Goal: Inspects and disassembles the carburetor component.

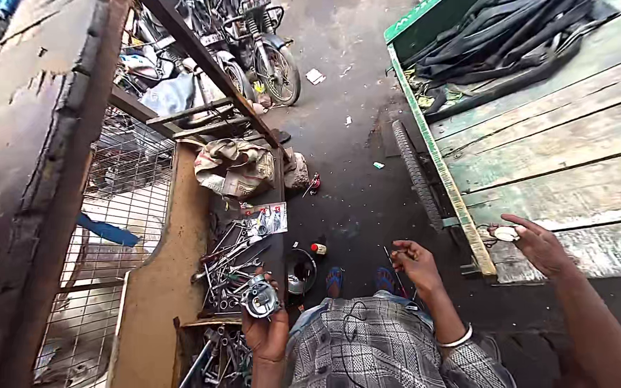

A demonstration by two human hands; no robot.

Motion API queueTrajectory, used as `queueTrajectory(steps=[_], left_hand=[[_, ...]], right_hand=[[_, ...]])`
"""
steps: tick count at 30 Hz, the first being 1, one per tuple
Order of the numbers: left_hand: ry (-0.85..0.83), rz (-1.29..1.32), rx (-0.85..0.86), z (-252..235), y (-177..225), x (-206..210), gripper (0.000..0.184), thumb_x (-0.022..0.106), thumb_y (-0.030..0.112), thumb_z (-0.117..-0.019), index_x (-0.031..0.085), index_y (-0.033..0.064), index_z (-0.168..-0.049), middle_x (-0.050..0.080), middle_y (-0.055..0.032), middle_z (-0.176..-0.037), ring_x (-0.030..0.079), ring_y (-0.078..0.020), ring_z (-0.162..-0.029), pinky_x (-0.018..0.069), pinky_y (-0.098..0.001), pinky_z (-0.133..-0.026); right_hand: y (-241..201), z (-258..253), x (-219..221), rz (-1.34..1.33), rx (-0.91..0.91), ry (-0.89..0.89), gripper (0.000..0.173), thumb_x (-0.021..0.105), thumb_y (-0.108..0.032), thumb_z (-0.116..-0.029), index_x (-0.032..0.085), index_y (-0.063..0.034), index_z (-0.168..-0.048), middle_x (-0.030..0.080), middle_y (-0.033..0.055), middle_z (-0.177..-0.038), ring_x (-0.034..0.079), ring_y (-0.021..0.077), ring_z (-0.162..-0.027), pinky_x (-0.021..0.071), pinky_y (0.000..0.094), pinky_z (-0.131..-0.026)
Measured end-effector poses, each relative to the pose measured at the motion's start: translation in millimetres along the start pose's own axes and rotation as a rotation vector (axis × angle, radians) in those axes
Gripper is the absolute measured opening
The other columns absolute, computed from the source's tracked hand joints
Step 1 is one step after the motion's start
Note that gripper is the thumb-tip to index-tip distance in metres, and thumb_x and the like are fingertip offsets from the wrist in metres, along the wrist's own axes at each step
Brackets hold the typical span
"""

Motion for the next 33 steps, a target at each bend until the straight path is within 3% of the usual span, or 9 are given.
queueTrajectory(steps=[8,13,15,19,27,33], left_hand=[[0.007,-0.013,-0.011,-2.1,0.8,-2.8,0.051,0.063,0.033,-0.0952,0.058,0.0035,-0.136,0.066,-0.0175,-0.126,0.067,-0.0282,-0.116,0.0559,-0.0375,-0.1],[-0.045,-0.161,-0.053,-0.2,-1.5,15.0,0.053,0.047,0.046,-0.1016,0.059,0.0054,-0.133,0.069,-0.0128,-0.12,0.071,-0.0234,-0.107,0.0617,-0.0358,-0.087],[-0.054,-0.131,-0.092,-3.2,-8.7,14.2,0.054,0.044,0.046,-0.1024,0.058,0.0018,-0.13,0.069,-0.0147,-0.118,0.071,-0.0242,-0.105,0.0625,-0.0355,-0.084],[-0.026,-0.076,-0.144,-6.2,-19.0,11.1,0.056,0.046,0.043,-0.1027,0.058,-0.0055,-0.128,0.069,-0.0208,-0.118,0.071,-0.0285,-0.109,0.0615,-0.0372,-0.089],[-0.029,-0.083,-0.264,-15.0,-37.5,17.8,0.056,0.048,0.043,-0.1008,0.057,-0.0043,-0.13,0.067,-0.0207,-0.121,0.07,-0.0293,-0.111,0.0612,-0.0372,-0.089],[-0.045,-0.105,-0.281,-14.7,-36.7,18.0,0.053,0.051,0.039,-0.1009,0.055,-0.0039,-0.131,0.067,-0.0212,-0.121,0.07,-0.0295,-0.11,0.0614,-0.0382,-0.089]], right_hand=[[9.0,-0.8,8.0,-0.005,-0.029,-0.025,0.028,0.062,0.003,-0.0973,0.063,0.0008,-0.125,0.071,0.0121,-0.088,0.067,0.0186,-0.066,0.0584,0.035,-0.06],[9.2,19.2,30.1,0.101,0.02,-0.125,0.035,0.066,-0.007,-0.0966,0.061,-0.0014,-0.131,0.071,0.0156,-0.1,0.07,0.0239,-0.079,0.0598,0.0435,-0.071],[6.2,22.8,34.2,0.12,0.033,-0.159,0.036,0.067,-0.006,-0.0961,0.061,-0.0001,-0.131,0.071,0.0173,-0.102,0.07,0.0253,-0.081,0.0605,0.0445,-0.074],[8.9,28.9,37.0,0.095,0.016,-0.202,0.034,0.063,-0.005,-0.0971,0.061,-0.0013,-0.131,0.069,0.0154,-0.097,0.067,0.0217,-0.075,0.0582,0.0403,-0.07],[27.2,44.6,12.9,-0.011,0.019,-0.057,0.033,0.063,-0.005,-0.0968,0.062,-0.0017,-0.13,0.068,0.0134,-0.092,0.065,0.0201,-0.072,0.0573,0.0389,-0.067],[26.7,49.4,17.6,0.015,0.028,-0.07,0.032,0.064,-0.005,-0.0972,0.062,-0.0026,-0.129,0.069,0.0124,-0.093,0.065,0.0189,-0.071,0.0568,0.0376,-0.067]])
Point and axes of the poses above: each hand's wrist, its own z-axis away from the middle knuckle, its own x-axis out of the palm, y = z × x, the point moved 9 cm from there along -z, towards the middle knuckle
